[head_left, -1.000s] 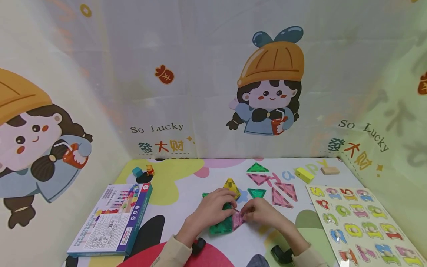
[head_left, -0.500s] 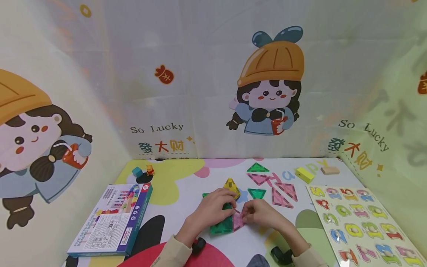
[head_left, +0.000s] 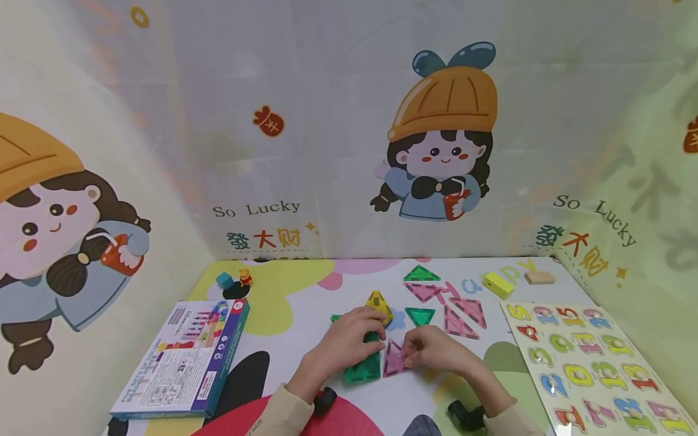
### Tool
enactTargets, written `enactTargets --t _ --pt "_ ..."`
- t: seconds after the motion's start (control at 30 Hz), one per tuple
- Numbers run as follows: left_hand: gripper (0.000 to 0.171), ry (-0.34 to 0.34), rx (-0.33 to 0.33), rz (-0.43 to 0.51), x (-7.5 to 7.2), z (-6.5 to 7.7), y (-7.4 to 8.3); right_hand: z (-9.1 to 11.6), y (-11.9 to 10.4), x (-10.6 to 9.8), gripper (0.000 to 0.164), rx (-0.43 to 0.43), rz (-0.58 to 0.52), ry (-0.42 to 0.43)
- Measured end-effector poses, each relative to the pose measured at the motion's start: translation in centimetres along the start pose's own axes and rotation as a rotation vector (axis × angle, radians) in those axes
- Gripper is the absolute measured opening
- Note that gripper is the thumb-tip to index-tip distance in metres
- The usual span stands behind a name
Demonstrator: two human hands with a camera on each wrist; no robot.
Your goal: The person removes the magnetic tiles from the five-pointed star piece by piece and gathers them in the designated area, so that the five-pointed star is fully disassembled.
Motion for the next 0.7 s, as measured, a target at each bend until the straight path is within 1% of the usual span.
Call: enactTargets --t 0.13,0.3,0.47,0.63,0.7 --pt "0.009 -0.004 0.005 -0.002 0.1 -0.1 0.0 0.6 0.4 -0.7 0.013 0.030 -0.030 -0.002" --pt "0.011 -0.016 -0.005 0.006 0.1 -0.1 -0.1 1.6 1.1 -2.2 0.012 0.075 -0.069 0.016" --pt "0.010 -0.020 -0.013 0.009 0.2 -0.1 -0.2 2.7 1.8 -3.8 0.013 0.079 -0.097 0.028" --pt "0.010 -0.016 -0.009 0.013 0.3 -0.1 -0.2 3.6 2.6 -5.1 0.010 0.096 -0.073 0.040" --pt "0.010 -0.016 -0.009 0.014 0.3 -0.1 -0.2 3.8 2.9 -5.4 0.009 0.100 -0.068 0.031"
Point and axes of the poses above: each hand's wrist, its own z-axis away from the middle knuckle, its own x-axis out of the palm, y = z × x, the point moved 7 cm from there along -z, towards the middle knuckle, and after that the axes turned 2 degrees about -x, right-handed, at the moved point
